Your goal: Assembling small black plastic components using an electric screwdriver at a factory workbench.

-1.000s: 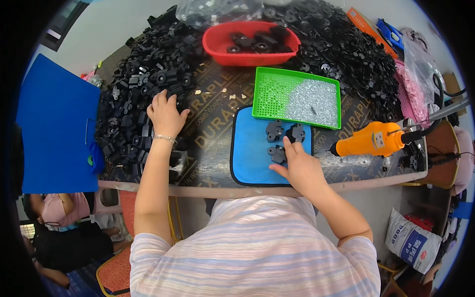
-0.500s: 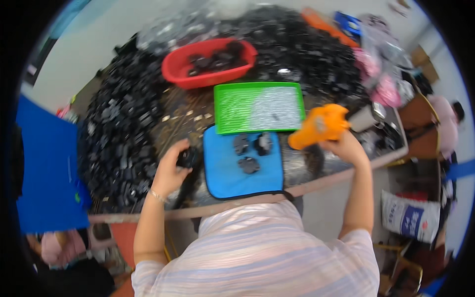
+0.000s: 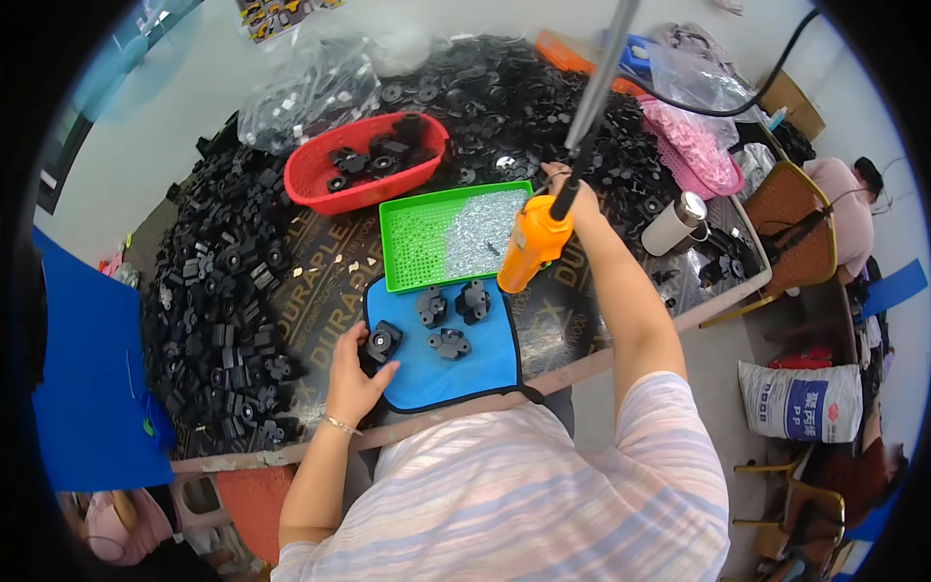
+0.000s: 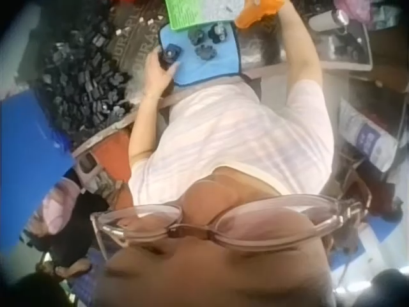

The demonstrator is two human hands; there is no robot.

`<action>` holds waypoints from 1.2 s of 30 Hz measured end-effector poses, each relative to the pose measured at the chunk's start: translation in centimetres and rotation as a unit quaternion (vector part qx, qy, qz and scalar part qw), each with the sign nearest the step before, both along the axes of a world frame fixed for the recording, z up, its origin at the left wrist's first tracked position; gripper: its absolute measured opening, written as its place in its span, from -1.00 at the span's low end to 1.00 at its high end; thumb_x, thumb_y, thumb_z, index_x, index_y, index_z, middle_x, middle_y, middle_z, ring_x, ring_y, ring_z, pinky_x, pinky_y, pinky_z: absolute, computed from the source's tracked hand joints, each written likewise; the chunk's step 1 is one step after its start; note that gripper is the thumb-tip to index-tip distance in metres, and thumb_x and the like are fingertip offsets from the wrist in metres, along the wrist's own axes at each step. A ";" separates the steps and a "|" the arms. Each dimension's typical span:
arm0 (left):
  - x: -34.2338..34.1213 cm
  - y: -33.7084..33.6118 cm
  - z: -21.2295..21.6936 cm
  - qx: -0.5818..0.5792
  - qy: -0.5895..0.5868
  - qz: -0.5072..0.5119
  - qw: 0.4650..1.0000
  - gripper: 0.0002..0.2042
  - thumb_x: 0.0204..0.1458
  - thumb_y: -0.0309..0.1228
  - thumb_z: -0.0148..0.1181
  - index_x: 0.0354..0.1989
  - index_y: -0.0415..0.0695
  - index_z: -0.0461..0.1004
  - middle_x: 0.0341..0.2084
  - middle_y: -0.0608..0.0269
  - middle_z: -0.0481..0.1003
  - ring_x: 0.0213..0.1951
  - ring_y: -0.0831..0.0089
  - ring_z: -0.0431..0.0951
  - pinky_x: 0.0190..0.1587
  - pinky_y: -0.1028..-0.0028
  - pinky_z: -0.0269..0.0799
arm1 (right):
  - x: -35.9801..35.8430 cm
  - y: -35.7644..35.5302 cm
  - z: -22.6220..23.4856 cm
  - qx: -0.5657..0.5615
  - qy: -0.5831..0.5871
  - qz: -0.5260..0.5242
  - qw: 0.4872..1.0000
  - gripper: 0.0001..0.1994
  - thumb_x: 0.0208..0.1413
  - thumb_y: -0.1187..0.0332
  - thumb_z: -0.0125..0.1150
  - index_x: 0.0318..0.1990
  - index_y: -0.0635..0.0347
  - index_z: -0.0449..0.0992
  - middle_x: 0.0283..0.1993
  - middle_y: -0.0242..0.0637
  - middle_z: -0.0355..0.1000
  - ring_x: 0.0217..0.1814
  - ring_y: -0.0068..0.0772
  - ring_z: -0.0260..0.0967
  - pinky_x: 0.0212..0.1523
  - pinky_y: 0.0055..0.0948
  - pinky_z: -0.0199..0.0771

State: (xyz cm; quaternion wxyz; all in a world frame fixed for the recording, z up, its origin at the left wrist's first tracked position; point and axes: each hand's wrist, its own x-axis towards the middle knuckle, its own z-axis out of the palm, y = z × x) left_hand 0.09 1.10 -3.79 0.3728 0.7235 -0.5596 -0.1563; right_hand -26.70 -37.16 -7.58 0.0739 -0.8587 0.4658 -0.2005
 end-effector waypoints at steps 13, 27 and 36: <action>-0.9 0.8 0.6 0.054 0.113 -0.044 0.991 -0.55 -0.33 -0.49 0.38 -0.16 -0.21 0.43 -0.23 0.08 0.45 -0.17 0.13 0.45 -0.10 0.33 0.38 | -2.2 4.1 3.9 -0.042 0.114 -0.056 0.991 -0.54 -0.03 0.27 0.21 0.09 0.02 0.35 0.09 -0.08 0.26 0.03 0.01 0.33 0.02 -0.24 0.39; -0.8 1.5 -0.5 0.050 0.136 -0.022 0.989 -0.57 -0.23 -0.39 0.38 -0.14 -0.23 0.43 -0.29 0.11 0.48 -0.27 0.29 0.46 -0.20 0.41 0.39 | -8.0 6.3 1.7 -0.017 -0.218 0.009 0.976 -0.85 0.04 0.33 0.24 -0.26 0.15 0.55 -0.30 -0.26 0.46 -0.25 -0.49 0.43 -0.23 -0.53 0.47; 0.7 1.8 0.0 0.053 0.048 -0.047 0.996 -0.52 -0.14 -0.30 0.35 -0.03 -0.22 0.40 -0.13 0.07 0.42 -0.15 0.27 0.43 -0.10 0.39 0.35 | -12.0 17.4 7.0 0.588 -0.149 0.066 0.793 -0.81 0.00 0.50 0.23 -0.20 0.28 0.46 -0.46 -0.38 0.46 -0.43 -0.58 0.43 -0.41 -0.58 0.44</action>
